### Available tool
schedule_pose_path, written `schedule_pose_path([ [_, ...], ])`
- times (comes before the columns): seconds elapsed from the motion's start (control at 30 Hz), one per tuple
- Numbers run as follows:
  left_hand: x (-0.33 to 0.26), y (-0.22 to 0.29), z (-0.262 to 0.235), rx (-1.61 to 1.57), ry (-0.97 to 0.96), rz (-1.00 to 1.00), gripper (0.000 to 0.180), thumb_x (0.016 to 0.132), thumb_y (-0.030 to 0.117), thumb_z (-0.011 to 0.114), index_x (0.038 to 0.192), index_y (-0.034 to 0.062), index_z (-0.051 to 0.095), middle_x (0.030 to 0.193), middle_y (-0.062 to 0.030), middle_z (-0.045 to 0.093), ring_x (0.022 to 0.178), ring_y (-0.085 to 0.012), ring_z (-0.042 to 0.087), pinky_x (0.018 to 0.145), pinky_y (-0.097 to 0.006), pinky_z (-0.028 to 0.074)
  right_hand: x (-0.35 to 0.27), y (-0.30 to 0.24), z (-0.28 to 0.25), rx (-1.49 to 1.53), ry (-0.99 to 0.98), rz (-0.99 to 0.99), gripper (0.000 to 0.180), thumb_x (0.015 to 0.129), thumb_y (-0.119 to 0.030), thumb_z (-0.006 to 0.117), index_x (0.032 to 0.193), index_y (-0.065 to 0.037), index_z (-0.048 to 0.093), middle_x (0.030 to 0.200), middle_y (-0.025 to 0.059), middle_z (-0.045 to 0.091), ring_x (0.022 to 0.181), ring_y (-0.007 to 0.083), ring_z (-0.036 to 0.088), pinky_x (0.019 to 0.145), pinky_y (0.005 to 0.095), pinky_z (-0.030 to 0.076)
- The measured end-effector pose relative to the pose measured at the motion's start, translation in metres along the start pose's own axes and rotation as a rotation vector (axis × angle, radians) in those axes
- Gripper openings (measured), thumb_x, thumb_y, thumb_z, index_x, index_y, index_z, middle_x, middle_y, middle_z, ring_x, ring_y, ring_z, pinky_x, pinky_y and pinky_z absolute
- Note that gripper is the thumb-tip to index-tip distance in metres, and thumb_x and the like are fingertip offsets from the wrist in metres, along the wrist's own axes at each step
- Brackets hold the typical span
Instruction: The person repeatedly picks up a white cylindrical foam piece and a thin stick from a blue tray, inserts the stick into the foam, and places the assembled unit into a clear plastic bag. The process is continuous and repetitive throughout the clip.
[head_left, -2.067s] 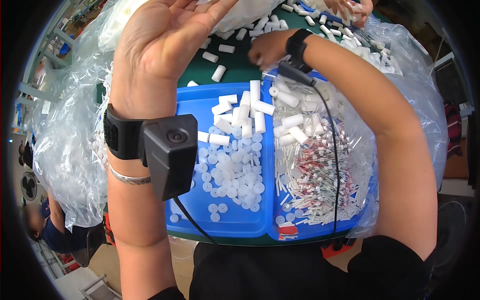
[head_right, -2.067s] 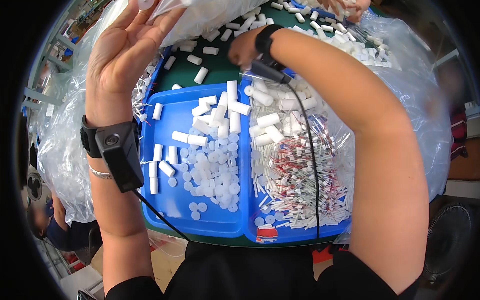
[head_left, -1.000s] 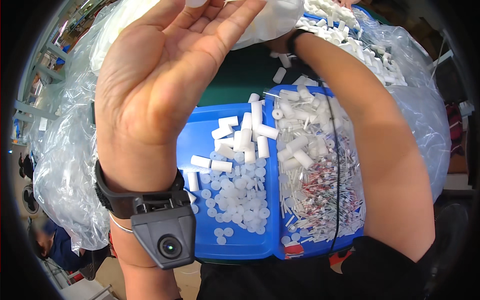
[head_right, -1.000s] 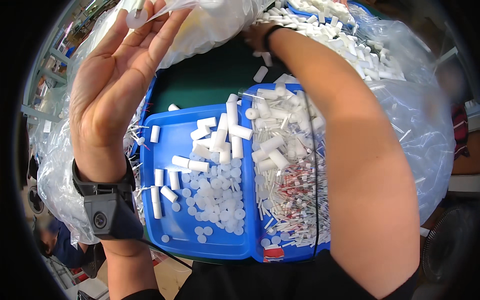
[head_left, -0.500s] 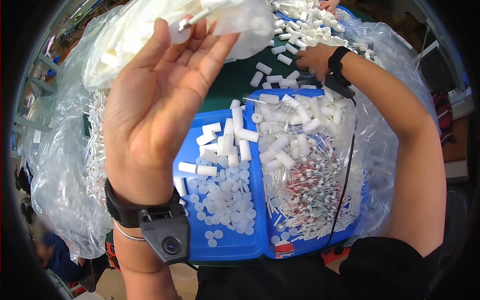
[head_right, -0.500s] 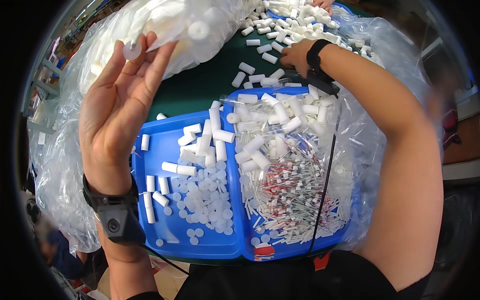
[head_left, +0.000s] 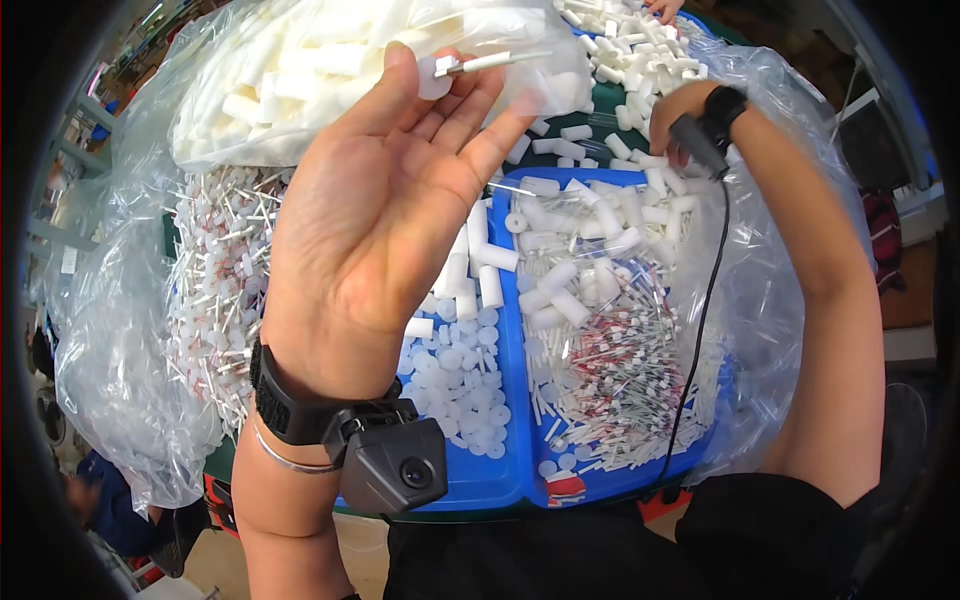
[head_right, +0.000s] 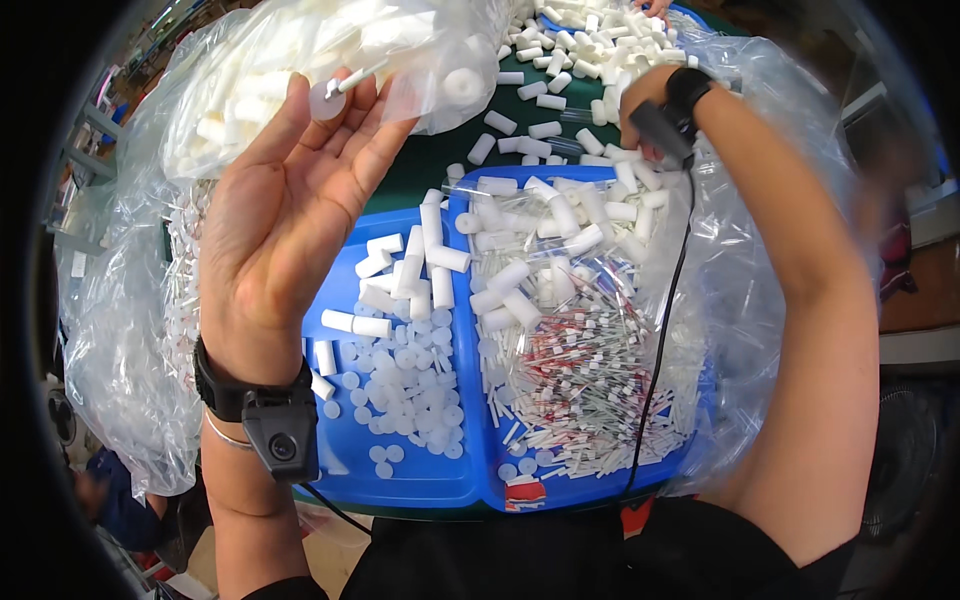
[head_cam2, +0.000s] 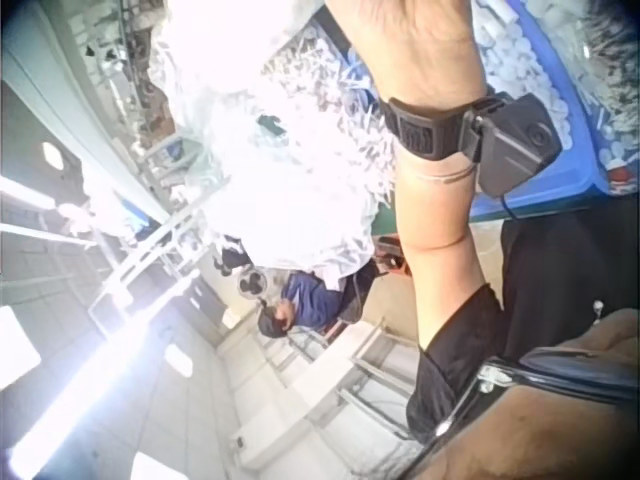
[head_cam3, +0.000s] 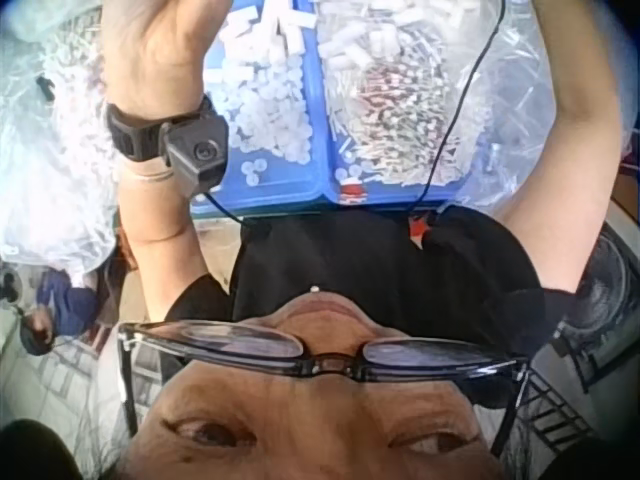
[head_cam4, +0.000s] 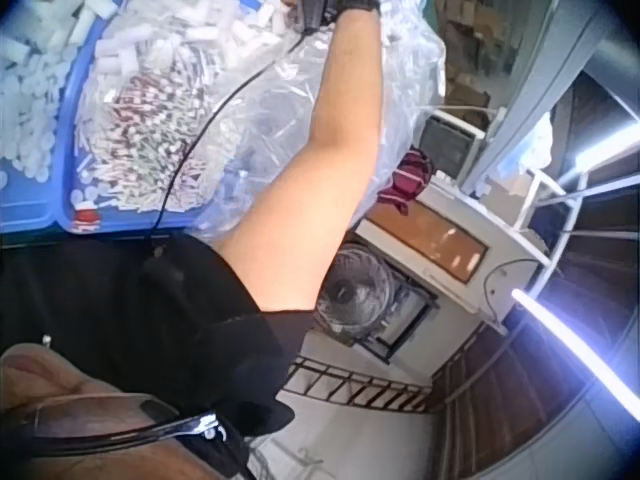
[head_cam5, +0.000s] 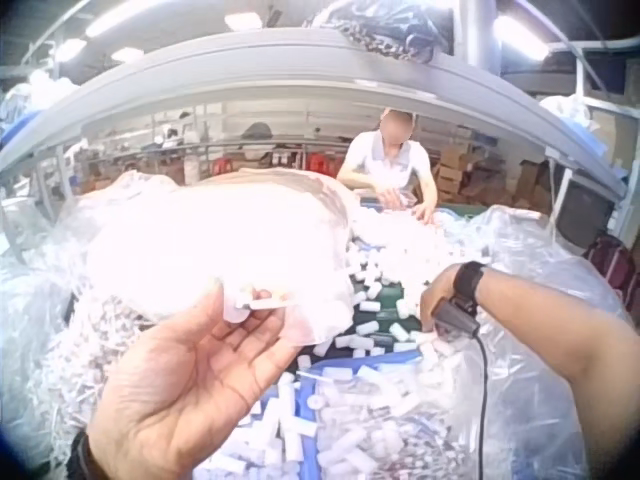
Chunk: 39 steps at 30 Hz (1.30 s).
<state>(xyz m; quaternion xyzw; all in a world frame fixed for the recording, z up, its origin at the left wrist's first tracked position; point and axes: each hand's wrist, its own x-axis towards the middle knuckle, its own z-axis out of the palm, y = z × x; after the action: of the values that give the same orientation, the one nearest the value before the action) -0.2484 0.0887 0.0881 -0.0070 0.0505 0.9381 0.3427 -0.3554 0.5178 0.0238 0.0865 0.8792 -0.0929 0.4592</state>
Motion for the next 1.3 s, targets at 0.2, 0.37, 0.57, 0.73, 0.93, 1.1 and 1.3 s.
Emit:
schedule_pose_path([
  [0.2, 0.002, -0.008, 0.001, 0.062, 0.024, 0.049, 0.027, 0.103, 0.012, 0.056, 0.117, -0.0089, 0.047, 0.124, -0.0221, 0.051, 0.129, -0.0361, 0.05, 0.116, -0.058, 0.039, 0.019, 0.011, 0.003, -0.469, 0.507, 0.073, 0.048, 0.084, -0.018, 0.065, 0.13, -0.004, 0.062, 0.12, 0.0149, 0.07, 0.108, 0.0266, 0.067, 0.094, 0.0378, 0.052],
  [0.37, -0.001, -0.011, -0.001, 0.107, 0.059, 0.103, 0.033, 0.103, 0.013, 0.056, 0.123, -0.0093, 0.043, 0.127, -0.0223, 0.05, 0.132, -0.0369, 0.048, 0.116, -0.059, 0.039, -0.032, -0.056, -0.027, 0.15, 0.617, -0.188, 0.042, 0.098, -0.035, 0.055, 0.13, -0.009, 0.062, 0.118, 0.0077, 0.069, 0.095, 0.0204, 0.069, 0.078, 0.0385, 0.059],
  [0.57, 0.008, -0.014, 0.007, 0.191, 0.079, 0.127, 0.033, 0.105, 0.016, 0.053, 0.122, -0.0097, 0.043, 0.123, -0.0216, 0.049, 0.128, -0.0368, 0.049, 0.116, -0.057, 0.04, -0.12, -0.149, 0.024, -0.048, 0.223, -0.422, 0.039, 0.097, -0.032, 0.062, 0.122, -0.002, 0.064, 0.113, 0.0106, 0.068, 0.099, 0.0177, 0.069, 0.076, 0.0345, 0.062],
  [0.73, 0.013, -0.026, 0.015, 0.23, 0.159, 0.223, 0.03, 0.106, 0.017, 0.052, 0.115, -0.0109, 0.046, 0.117, -0.0201, 0.051, 0.114, -0.0327, 0.055, 0.114, -0.05, 0.045, -0.136, -0.168, 0.078, 0.686, 0.103, -0.868, 0.056, 0.091, -0.039, 0.076, 0.123, 0.004, 0.061, 0.111, 0.0179, 0.068, 0.102, 0.0251, 0.071, 0.089, 0.032, 0.061],
  [0.93, -0.002, -0.019, 0.011, 0.343, 0.138, 0.254, 0.033, 0.105, 0.02, 0.054, 0.116, -0.0102, 0.047, 0.114, -0.0203, 0.054, 0.113, -0.0332, 0.056, 0.111, -0.049, 0.047, -0.167, -0.185, 0.119, 1.373, 0.115, -0.939, 0.044, 0.099, -0.026, 0.066, 0.129, 0.004, 0.056, 0.114, 0.0171, 0.067, 0.104, 0.0244, 0.069, 0.095, 0.0348, 0.059],
  [1.1, -0.028, -0.01, -0.012, 0.337, 0.438, 0.384, 0.037, 0.105, 0.027, 0.054, 0.124, -0.0036, 0.044, 0.125, -0.0168, 0.05, 0.13, -0.0357, 0.045, 0.113, -0.057, 0.038, -0.137, -0.189, 0.111, 1.097, 0.633, -0.929, 0.039, 0.1, -0.029, 0.062, 0.115, 0.007, 0.057, 0.097, 0.0159, 0.068, 0.083, 0.0198, 0.07, 0.073, 0.0302, 0.06],
  [1.3, -0.019, 0.062, -0.042, 0.4, 0.403, 0.469, 0.057, 0.108, 0.035, 0.043, 0.15, 0.0007, 0.024, 0.164, -0.0177, 0.011, 0.151, -0.0436, 0.01, 0.116, -0.071, 0.021, -0.118, -0.209, 0.042, 1.114, 1.034, -1.16, 0.025, 0.1, -0.025, 0.052, 0.095, -0.003, 0.061, 0.078, 0.0136, 0.068, 0.055, 0.0198, 0.065, 0.05, 0.0324, 0.052],
])
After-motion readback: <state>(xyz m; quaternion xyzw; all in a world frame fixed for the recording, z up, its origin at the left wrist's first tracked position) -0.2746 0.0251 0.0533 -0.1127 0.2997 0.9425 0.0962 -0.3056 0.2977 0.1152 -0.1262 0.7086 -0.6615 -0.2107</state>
